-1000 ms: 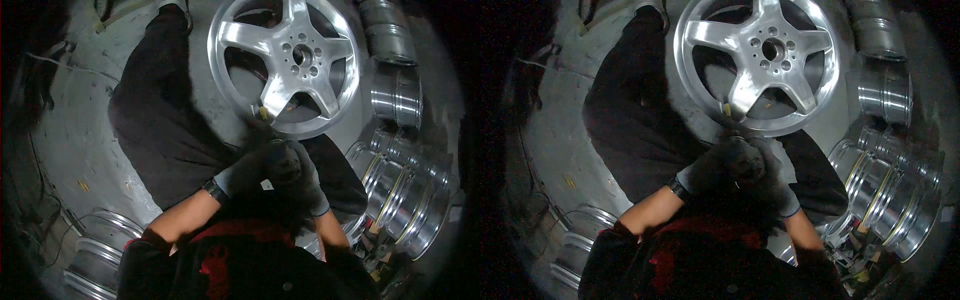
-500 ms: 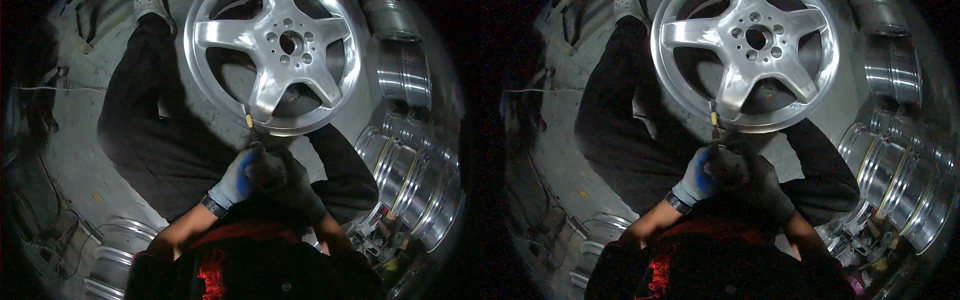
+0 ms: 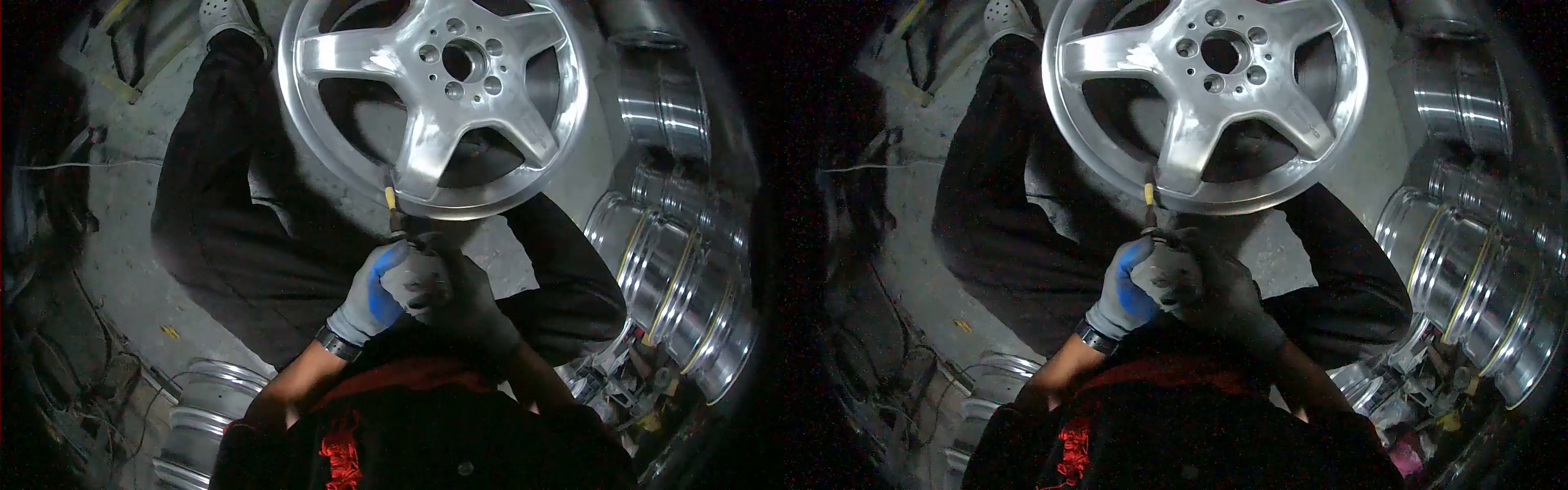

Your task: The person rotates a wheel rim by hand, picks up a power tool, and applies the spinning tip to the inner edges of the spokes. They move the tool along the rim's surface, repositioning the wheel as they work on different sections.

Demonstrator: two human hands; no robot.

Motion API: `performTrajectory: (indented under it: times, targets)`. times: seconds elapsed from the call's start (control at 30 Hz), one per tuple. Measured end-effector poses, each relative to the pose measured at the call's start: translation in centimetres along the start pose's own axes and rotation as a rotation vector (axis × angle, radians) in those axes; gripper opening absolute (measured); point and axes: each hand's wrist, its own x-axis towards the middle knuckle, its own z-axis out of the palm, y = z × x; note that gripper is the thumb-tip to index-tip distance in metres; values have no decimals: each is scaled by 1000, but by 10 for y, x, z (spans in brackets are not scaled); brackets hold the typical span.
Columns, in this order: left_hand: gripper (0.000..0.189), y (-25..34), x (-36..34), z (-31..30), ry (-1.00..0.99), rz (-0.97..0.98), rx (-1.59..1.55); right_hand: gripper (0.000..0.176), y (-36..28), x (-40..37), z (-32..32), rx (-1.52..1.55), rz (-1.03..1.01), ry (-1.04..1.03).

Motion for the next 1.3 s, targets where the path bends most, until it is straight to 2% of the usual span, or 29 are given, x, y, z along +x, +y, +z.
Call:
performTrajectory:
  times: [0.13,0.33,0.4,0.5,0.57,0.7,0.77,0.87,1.1,1.2,1.27,1.3]
  targets:
    - [42,-6,12,-8,-2,-94,-53,69,-6,2,-8,20,40,0]
    - [46,2,1,-4,-49,-50,-64,66,-2,-3,0,-27,48,-17]
    - [45,8,-7,5,-1,-36,-23,66,-2,-6,5,-70,70,-39]
    - [44,18,-13,1,62,-51,-27,73,-8,1,9,-33,-18,26]
    - [45,21,-13,-5,96,-50,-37,83,-13,8,10,-63,-121,59]
    - [46,20,-8,-6,75,-66,-68,80,-18,6,4,-76,-94,64]
    - [48,19,-6,-3,69,-60,-116,80,-25,5,-5,-118,29,-63]
    - [51,25,-5,2,59,-125,-191,78,-44,12,-12,-85,82,-23]
    - [55,26,-12,-6,57,-63,-137,74,-33,14,-3,-87,-27,-17]
    - [54,30,-9,1,-54,-117,-231,74,-30,12,-6,-134,-45,-14]
    - [55,27,-4,0,-143,-130,-257,75,-41,15,-13,-106,86,-89]
    - [55,26,-2,2,-143,-133,-258,75,-40,15,-14,-107,88,-88]
